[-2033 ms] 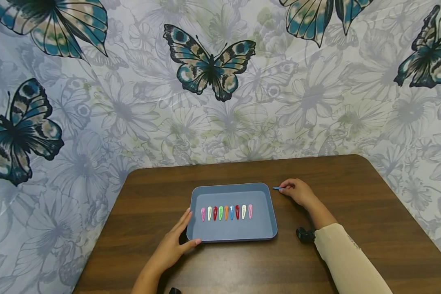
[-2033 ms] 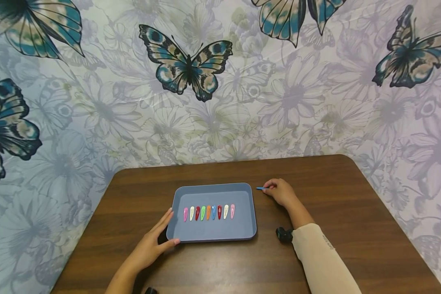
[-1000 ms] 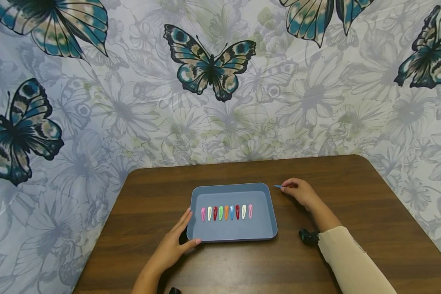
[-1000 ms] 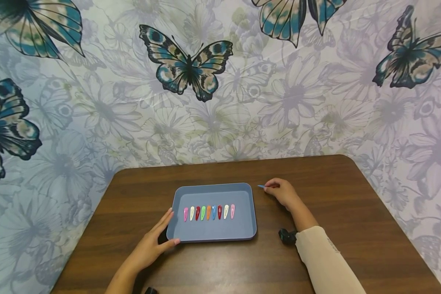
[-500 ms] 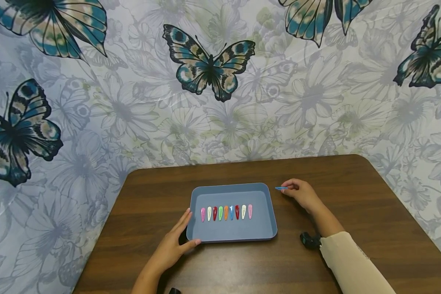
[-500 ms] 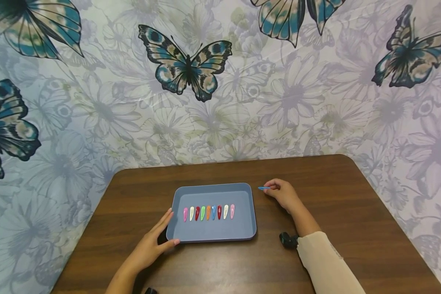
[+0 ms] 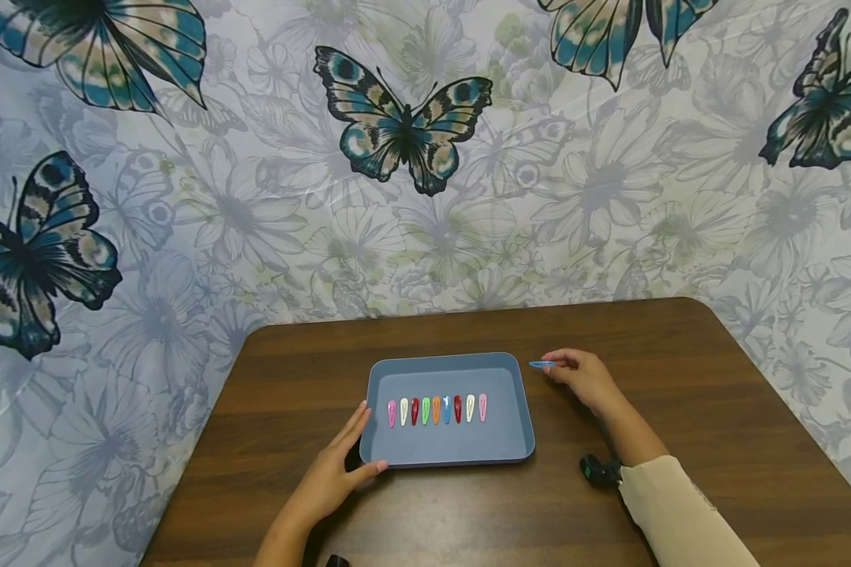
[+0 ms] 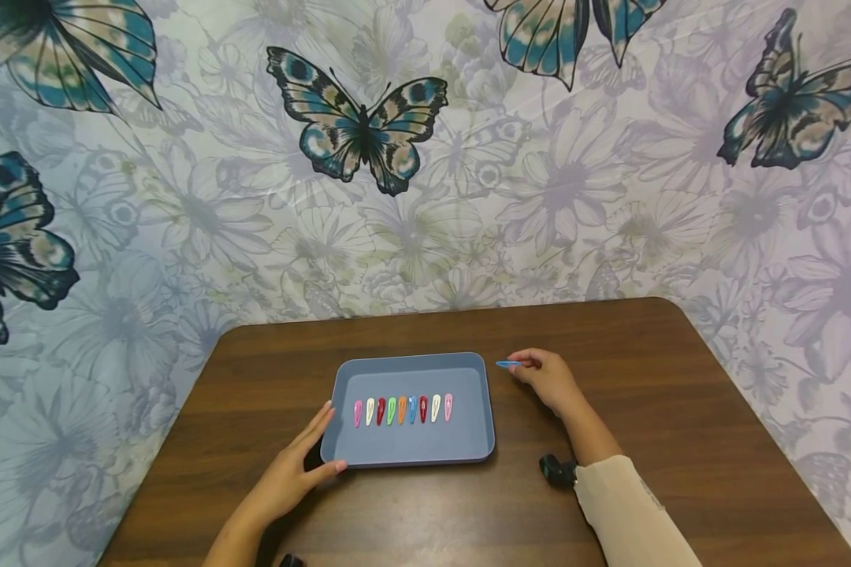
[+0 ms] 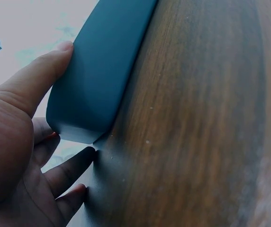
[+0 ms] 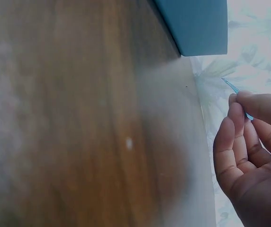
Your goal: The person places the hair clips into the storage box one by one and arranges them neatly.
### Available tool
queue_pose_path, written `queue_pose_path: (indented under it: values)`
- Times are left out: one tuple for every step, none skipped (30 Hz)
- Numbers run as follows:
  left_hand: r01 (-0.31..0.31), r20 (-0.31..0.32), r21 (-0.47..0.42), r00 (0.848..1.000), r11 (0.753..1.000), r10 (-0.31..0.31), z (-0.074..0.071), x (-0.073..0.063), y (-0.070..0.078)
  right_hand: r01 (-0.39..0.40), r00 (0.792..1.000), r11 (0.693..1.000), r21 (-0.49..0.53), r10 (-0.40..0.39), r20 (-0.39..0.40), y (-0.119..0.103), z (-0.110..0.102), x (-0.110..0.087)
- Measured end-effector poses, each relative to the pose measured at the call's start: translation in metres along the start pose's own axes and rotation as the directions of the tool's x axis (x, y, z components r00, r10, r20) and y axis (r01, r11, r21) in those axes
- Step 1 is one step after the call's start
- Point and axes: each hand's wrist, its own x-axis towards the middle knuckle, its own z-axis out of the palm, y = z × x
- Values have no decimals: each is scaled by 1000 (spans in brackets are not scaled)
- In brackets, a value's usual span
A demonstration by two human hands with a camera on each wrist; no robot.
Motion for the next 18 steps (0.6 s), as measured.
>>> queue_pose_path:
  values:
    - [2,1,1,1000,1000,-2,0,0,0,3,1000,1000,-3,-3,2,0,0,-1]
    - [2,1,2,1000,1000,-2,0,0,0,7,1000,1000,-6,-7,1,-1,1,-2]
    - [1,2,3,1000,1000,-1,0,0,0,10,1000,1000,-5,-10,2,-2,1,-3]
    - [2,2,1,1000,1000,-2,0,-1,0,13,1000,1000,-5,-13,0,-2,1,-3]
    - [4,3,1,1000,1000,-4,0,-1,0,16,1000,1000,-5,-16,-3,-3,1,-4]
    - [5,3,-1,1000,1000,-5,0,-1,0,21,1000,1000,-3,-21,-3,-3,1,-5]
    - [7,2,-2,1000,1000,-7,0,-1,0,23,1000,1000,-3,-24,-4,-4,2,-6]
    - [8,2,-3,1000,1000,-8,0,-1,0,24,1000,1000,0,-24,-7,-5,2,-6]
    - [10,0,-3,1000,1000,-10,0,-1,0,25,1000,1000,2,-25,-9,-6,2,-7]
    - [12,0,-3,1000,1000,-12,0,-1,0,24,1000,1000,5,-24,-13,-7,2,-7]
    - [14,0,-2,1000,1000,-14,0,-1,0,26,1000,1000,8,-26,-13,-8,3,-8]
    - [15,0,-2,1000,1000,-15,0,-1,0,26,1000,1000,14,-25,-15,-9,3,-9]
    - [16,0,-2,1000,1000,-16,0,-1,0,25,1000,1000,19,-24,-20,-10,4,-9]
    - [15,0,-2,1000,1000,-15,0,-1,0,25,999,999,24,-25,-24,-11,4,-10]
    - [15,1,-3,1000,1000,-15,0,-1,0,29,999,999,26,-28,-28,-13,5,-11]
    - [14,2,-3,1000,1000,-14,0,-1,0,33,999,999,28,-32,-34,-14,6,-12]
    - [13,3,-4,1000,1000,-13,0,-1,0,42,998,999,22,-41,-41,-15,6,-12]
    - [12,3,-4,1000,1000,-12,0,-1,0,48,997,999,15,-48,-53,-15,7,-13]
